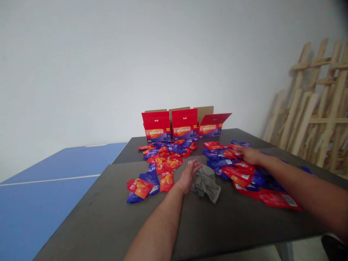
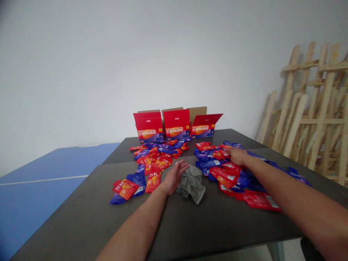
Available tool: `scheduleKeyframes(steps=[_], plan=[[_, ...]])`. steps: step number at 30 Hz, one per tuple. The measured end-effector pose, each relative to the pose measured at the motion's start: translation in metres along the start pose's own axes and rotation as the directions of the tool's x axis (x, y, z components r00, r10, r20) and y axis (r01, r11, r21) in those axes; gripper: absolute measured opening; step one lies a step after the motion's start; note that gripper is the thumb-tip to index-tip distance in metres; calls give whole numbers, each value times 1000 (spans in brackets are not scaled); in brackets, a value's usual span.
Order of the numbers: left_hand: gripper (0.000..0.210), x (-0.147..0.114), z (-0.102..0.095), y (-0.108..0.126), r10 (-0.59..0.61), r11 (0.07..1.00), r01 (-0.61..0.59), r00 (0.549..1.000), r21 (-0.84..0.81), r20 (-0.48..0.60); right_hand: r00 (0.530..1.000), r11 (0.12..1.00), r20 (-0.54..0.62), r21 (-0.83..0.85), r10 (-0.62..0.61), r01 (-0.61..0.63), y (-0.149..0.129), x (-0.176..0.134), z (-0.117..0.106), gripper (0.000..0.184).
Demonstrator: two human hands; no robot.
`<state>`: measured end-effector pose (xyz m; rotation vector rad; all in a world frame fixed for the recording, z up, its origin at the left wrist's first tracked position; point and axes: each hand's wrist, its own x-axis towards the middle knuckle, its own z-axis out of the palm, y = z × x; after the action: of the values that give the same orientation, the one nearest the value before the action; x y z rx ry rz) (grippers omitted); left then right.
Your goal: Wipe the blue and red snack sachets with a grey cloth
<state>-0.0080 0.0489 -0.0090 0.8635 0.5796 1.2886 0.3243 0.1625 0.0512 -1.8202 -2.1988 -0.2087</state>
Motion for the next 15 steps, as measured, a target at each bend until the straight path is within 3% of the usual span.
scheduleKeyframes(steps=[3,6,10,13,15], plan=[[40,-2,1,1,24,1000,-25,1000,15,17,997,998,77,-58,-28,33,-14,3,-6,37],[37,-5,3,2,17,994,-20,999,106,34,987,987,72,-70,-143,148,-48,8,-12,41],[34,-9,7,2,-2,956,-7,999,295,32,923,919,24,108,-384,379,-125,14,-10,37],[27,-13,10,1,115,891,-154,987,427,116,880,845,85,338,-467,416,-196,15,3,32],[26,-14,9,-1,146,878,-208,974,432,172,818,785,145,414,-557,461,-240,15,15,33]])
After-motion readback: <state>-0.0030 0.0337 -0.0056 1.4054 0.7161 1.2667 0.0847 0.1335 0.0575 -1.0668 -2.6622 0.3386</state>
